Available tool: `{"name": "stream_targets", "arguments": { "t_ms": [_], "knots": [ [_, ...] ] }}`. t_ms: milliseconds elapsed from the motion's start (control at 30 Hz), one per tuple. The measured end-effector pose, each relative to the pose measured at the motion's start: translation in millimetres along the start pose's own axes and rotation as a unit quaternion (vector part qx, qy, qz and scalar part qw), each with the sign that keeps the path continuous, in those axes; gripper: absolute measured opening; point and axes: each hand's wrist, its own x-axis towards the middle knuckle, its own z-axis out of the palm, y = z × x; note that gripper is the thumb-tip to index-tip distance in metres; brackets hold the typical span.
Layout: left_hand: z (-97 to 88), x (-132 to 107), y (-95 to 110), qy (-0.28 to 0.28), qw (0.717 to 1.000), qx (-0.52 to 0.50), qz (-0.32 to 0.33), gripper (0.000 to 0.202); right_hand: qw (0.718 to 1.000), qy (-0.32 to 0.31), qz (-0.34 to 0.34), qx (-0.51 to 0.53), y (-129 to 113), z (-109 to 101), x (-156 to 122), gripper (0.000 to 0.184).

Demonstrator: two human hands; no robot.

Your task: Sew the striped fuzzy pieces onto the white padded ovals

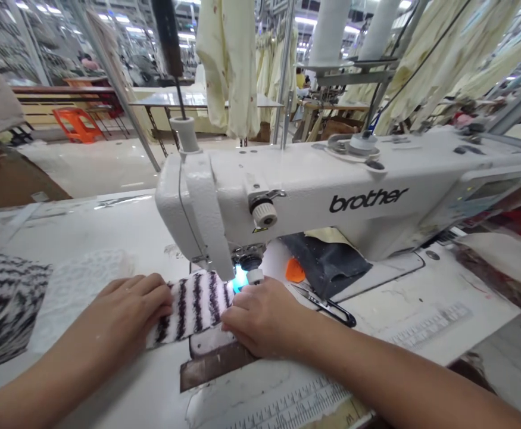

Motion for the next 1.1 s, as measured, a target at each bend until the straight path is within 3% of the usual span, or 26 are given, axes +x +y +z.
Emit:
{"name": "stream_targets", "arguments": {
  "t_ms": [167,467,600,700,833,967,1100],
  "knots": [
    [-8.7,4.7,-8.6,0.073,0.996,0.040,0.037,0.021,1.000,0.003,-0.021,0.011,-0.6,1.1,-0.3,0.023],
    [-15.2,16.0,-15.9,0.101,0.990,0.081,0.052,0.020,0.996,-0.079,0.034,-0.009,-0.1,3.7,4.0,0.024],
    [-15.9,21.6,-6.3,0.133,0.986,0.044,0.089,0.020,0.995,-0.091,0.046,0.001,-0.4,3.4,4.2,0.025],
    [-9.4,30.1,10.7,0.184,0.964,-0.019,0.192,0.022,0.996,-0.077,0.042,-0.003,0.0,4.7,2.6,0.024],
    [12.3,41.4,21.8,0.186,0.925,-0.069,0.323,0.028,0.998,-0.053,0.027,-0.013,2.2,6.7,0.3,0.023],
    [29.3,43.8,13.3,0.166,0.925,-0.089,0.330,0.028,0.999,-0.040,0.018,-0.018,3.4,5.9,-0.5,0.020],
    [32.0,42.8,6.7,0.157,0.927,-0.104,0.326,0.028,0.999,-0.030,0.020,-0.018,3.7,5.0,-0.7,0.017]
  ]
}}
